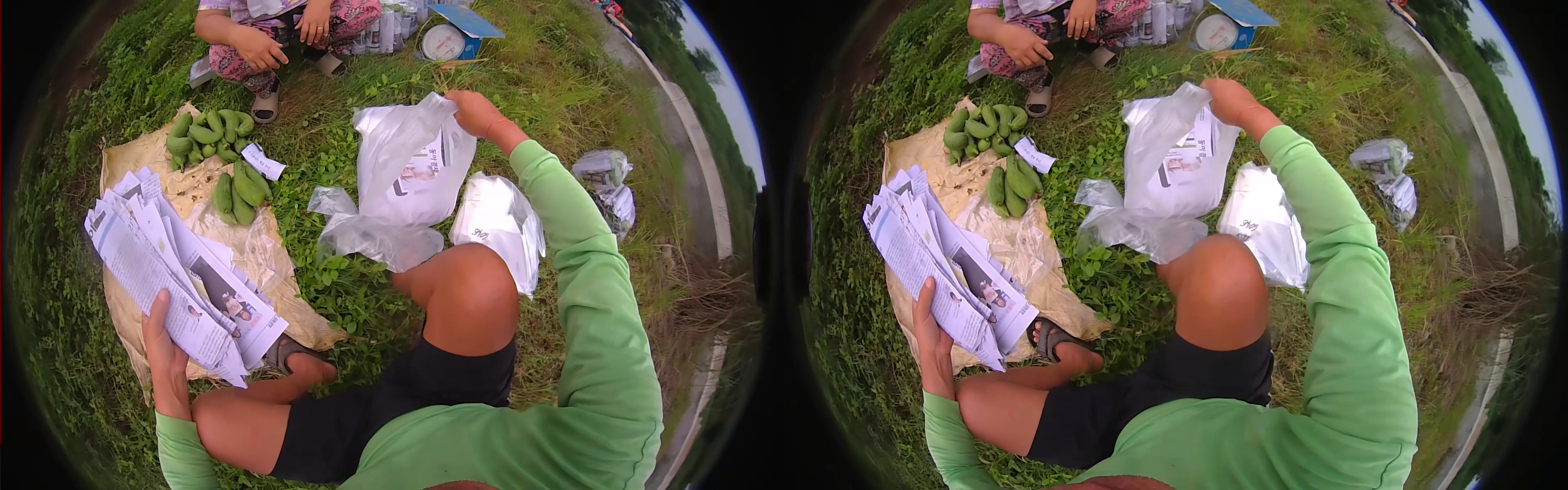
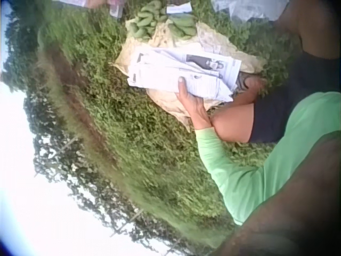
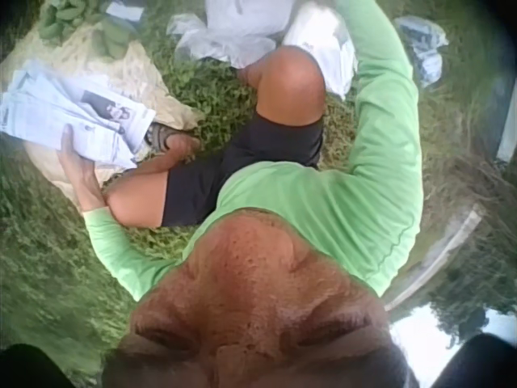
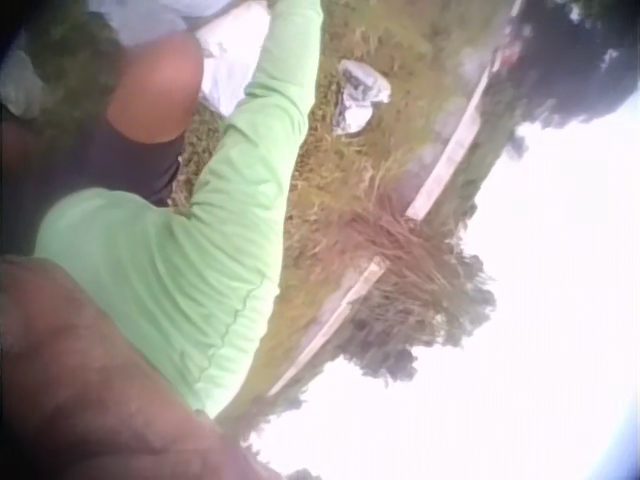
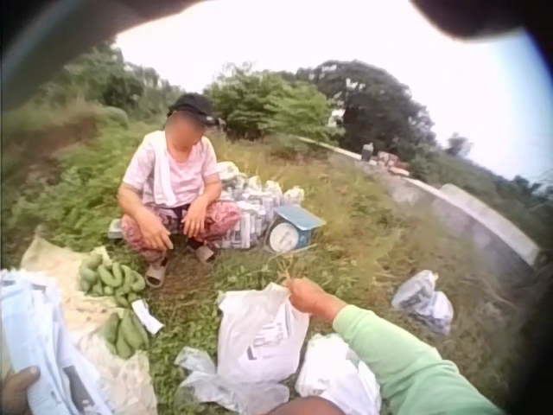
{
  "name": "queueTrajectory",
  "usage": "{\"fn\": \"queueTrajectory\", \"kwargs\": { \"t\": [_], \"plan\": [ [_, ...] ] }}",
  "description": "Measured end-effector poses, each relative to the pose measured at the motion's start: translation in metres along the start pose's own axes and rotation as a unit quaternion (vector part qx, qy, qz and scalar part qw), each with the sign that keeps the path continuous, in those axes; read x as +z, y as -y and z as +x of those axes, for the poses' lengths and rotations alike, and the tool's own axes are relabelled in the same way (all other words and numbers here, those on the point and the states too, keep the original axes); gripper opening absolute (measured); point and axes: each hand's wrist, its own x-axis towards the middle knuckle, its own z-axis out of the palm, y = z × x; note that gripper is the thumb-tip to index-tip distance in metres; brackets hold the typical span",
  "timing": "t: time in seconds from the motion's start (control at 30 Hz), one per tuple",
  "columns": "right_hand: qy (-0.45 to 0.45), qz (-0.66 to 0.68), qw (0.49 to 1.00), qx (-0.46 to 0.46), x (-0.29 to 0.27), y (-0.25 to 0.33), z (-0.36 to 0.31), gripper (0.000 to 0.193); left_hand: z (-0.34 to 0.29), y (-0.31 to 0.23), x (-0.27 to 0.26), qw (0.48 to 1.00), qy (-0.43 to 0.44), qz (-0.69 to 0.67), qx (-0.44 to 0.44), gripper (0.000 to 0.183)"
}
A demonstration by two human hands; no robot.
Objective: The recorder is packing green mangoes into plastic bags using newspaper for wrapping.
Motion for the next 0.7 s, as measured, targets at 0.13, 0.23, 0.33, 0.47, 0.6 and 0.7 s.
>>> {"fn": "queueTrajectory", "kwargs": {
  "t": [0.13, 0.23, 0.33, 0.47, 0.6, 0.7],
  "plan": [
    [0.048, 0.009, 0.997, 0.051, 0.003, -0.006, -0.042, 0.042, 0.011, 0.0, 0.028, 0.998, 0.055, -0.002, 0.008, 0.05],
    [0.046, 0.062, 0.997, 0.023, -0.01, 0.019, -0.064, 0.067, 0.019, -0.006, 0.07, 0.996, 0.082, 0.024, 0.038, 0.051],
    [0.047, 0.213, 0.975, -0.033, -0.053, 0.065, -0.063, 0.096, 0.03, -0.019, 0.126, 0.993, 0.111, 0.016, 0.039, 0.052],
    [0.024, 0.535, 0.843, -0.057, -0.088, 0.144, -0.051, 0.092, 0.046, -0.042, 0.223, 0.957, 0.255, -0.093, 0.101, 0.052],
    [0.065, 0.716, 0.694, -0.043, -0.101, 0.175, -0.042, 0.088, 0.054, -0.054, 0.32, 0.915, 0.358, -0.13, 0.133, 0.048],
    [0.058, 0.797, 0.594, -0.095, -0.113, 0.158, -0.045, 0.081, 0.055, -0.046, 0.374, 0.912, 0.355, -0.117, 0.168, 0.047]
  ]
}}
